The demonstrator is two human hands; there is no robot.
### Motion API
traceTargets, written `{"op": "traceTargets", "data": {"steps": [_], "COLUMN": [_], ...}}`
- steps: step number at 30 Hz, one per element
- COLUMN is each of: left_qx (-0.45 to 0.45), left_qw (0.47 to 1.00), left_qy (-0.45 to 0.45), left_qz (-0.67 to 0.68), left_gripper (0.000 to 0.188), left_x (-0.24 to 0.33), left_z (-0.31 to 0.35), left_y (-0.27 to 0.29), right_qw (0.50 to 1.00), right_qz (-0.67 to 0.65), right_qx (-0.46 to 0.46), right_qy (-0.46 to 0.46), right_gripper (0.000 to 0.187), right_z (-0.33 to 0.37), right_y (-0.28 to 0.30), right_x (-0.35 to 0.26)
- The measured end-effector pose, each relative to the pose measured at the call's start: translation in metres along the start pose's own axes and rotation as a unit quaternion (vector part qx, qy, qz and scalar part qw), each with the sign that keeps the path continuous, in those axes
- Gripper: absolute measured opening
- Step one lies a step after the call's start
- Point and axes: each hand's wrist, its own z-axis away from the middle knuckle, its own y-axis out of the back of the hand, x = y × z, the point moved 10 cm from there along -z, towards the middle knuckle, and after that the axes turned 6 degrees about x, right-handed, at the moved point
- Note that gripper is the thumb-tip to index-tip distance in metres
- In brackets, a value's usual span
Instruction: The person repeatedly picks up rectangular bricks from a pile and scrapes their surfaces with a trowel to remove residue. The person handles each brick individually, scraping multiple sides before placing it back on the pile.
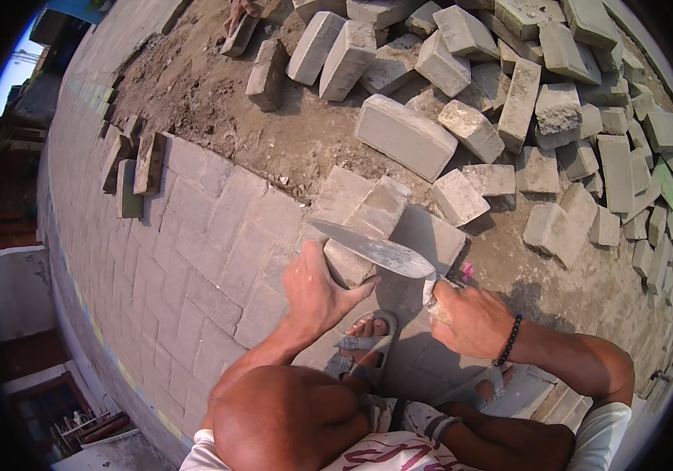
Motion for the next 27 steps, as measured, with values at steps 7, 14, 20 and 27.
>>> {"op": "traceTargets", "data": {"steps": [7, 14, 20, 27], "left_qx": [0.02, -0.007, -0.043, -0.042], "left_qw": [0.996, 0.986, 0.985, 0.985], "left_qy": [0.011, 0.05, 0.075, 0.11], "left_qz": [0.084, 0.157, 0.151, 0.126], "left_gripper": [0.073, 0.072, 0.07, 0.073], "left_x": [-0.003, -0.044, -0.092, -0.162], "left_z": [-0.001, 0.008, 0.003, 0.022], "left_y": [0.004, 0.009, 0.004, -0.025], "right_qw": [0.991, 1.0, 0.979, 0.921], "right_qz": [0.013, 0.014, -0.023, -0.339], "right_qx": [0.022, 0.021, 0.175, 0.099], "right_qy": [-0.134, 0.0, -0.105, -0.165], "right_gripper": [0.032, 0.035, 0.032, 0.03], "right_z": [-0.054, -0.018, -0.046, -0.018], "right_y": [0.02, -0.011, 0.018, -0.015], "right_x": [0.113, 0.02, 0.121, 0.092]}}
